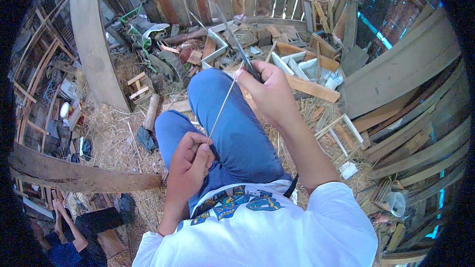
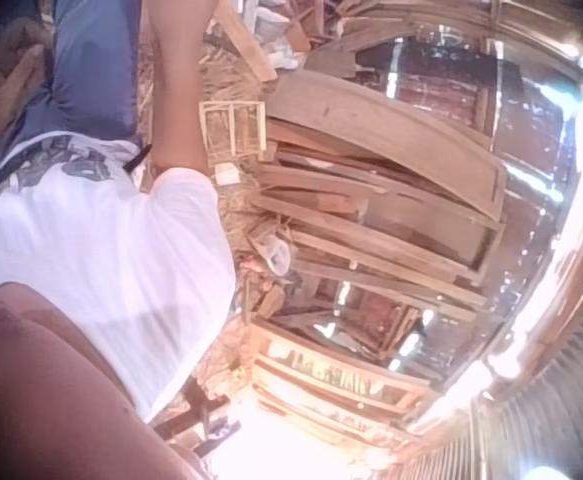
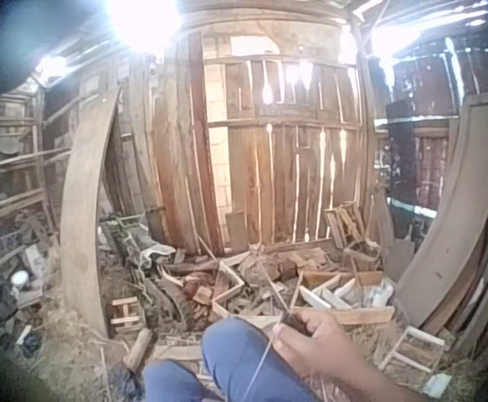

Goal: The person is whittling a thin wooden strip with a knife. They hold the strip in one hand and use the knife to shave thin layers off the surface. They rotate the strip and continue shaving along its length while sitting near a small wooden cage.

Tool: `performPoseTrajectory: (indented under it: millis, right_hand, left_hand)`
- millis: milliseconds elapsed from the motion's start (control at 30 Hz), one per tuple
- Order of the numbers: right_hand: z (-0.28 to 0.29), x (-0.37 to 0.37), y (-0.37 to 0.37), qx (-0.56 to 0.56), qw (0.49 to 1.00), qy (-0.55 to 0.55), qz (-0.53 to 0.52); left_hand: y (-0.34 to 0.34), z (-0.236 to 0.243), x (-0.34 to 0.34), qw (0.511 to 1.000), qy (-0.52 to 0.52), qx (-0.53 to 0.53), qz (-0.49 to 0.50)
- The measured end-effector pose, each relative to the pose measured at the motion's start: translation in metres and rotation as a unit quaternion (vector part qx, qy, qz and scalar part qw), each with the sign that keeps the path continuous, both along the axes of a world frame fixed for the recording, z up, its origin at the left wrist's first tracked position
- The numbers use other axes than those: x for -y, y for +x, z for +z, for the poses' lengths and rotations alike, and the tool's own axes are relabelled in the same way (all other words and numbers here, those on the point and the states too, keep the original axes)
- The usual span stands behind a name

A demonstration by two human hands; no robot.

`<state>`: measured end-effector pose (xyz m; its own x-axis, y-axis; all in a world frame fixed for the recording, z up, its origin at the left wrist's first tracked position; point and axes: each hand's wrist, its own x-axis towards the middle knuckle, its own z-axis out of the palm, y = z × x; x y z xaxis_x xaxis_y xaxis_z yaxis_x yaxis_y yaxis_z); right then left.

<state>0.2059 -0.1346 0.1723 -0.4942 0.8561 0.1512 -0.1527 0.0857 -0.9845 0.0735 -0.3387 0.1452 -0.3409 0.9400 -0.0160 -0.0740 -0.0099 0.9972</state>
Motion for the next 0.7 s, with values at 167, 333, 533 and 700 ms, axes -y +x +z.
performPoseTrajectory:
  millis: [167,333,533,700]
  right_hand:
    - [0.004,-0.013,0.000,-0.011,1.000,-0.008,-0.004]
    - [-0.004,-0.022,-0.007,-0.036,0.997,-0.061,0.019]
    - [-0.011,-0.031,-0.012,-0.055,0.993,-0.094,0.037]
    - [-0.019,-0.039,-0.013,-0.067,0.990,-0.114,0.043]
  left_hand:
    - [-0.004,0.005,0.002,0.995,-0.039,0.084,-0.039]
    - [-0.002,0.001,-0.007,0.996,-0.020,0.081,-0.014]
    - [0.002,-0.007,-0.019,0.999,-0.008,0.040,0.016]
    - [0.002,-0.008,-0.025,0.999,-0.021,-0.005,0.035]
